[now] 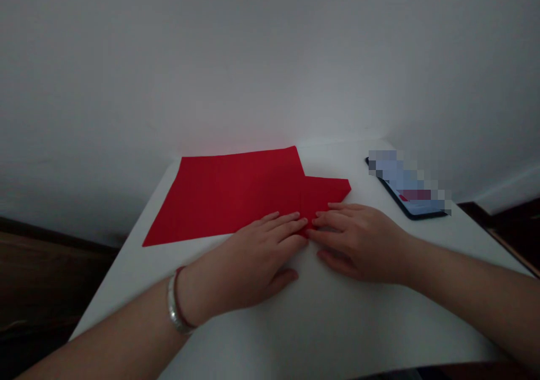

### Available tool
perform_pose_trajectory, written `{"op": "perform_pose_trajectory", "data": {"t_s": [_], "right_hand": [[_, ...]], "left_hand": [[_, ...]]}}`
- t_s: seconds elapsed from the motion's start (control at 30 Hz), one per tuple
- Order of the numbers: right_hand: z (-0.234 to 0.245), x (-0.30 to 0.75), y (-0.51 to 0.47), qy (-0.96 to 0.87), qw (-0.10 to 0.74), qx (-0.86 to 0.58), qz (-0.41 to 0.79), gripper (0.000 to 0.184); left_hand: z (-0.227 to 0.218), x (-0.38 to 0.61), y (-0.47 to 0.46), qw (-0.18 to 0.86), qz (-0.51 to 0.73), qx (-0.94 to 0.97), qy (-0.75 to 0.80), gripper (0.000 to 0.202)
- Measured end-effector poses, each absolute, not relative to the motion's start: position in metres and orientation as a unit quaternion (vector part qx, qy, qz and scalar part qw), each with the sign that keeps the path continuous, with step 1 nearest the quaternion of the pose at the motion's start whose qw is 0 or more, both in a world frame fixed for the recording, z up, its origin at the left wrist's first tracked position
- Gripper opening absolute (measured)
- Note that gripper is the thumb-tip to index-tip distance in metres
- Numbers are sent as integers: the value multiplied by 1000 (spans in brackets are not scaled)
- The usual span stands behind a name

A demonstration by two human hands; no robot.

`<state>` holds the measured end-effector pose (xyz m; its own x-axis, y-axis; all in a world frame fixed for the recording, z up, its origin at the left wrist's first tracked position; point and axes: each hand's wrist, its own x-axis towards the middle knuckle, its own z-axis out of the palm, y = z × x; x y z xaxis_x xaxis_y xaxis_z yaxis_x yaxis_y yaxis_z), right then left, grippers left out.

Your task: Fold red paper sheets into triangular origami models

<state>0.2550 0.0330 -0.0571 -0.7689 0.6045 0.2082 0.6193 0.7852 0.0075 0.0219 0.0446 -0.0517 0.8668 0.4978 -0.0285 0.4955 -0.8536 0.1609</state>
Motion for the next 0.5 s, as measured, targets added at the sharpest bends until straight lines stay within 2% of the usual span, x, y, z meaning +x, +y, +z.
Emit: {"op": "perform_pose_trajectory", "data": {"t_s": [0.5], "right_hand": [[-56, 261, 30, -951, 70, -297, -47, 35]], "left_hand": [[-45, 18, 48, 124, 32, 959, 254, 30]]}}
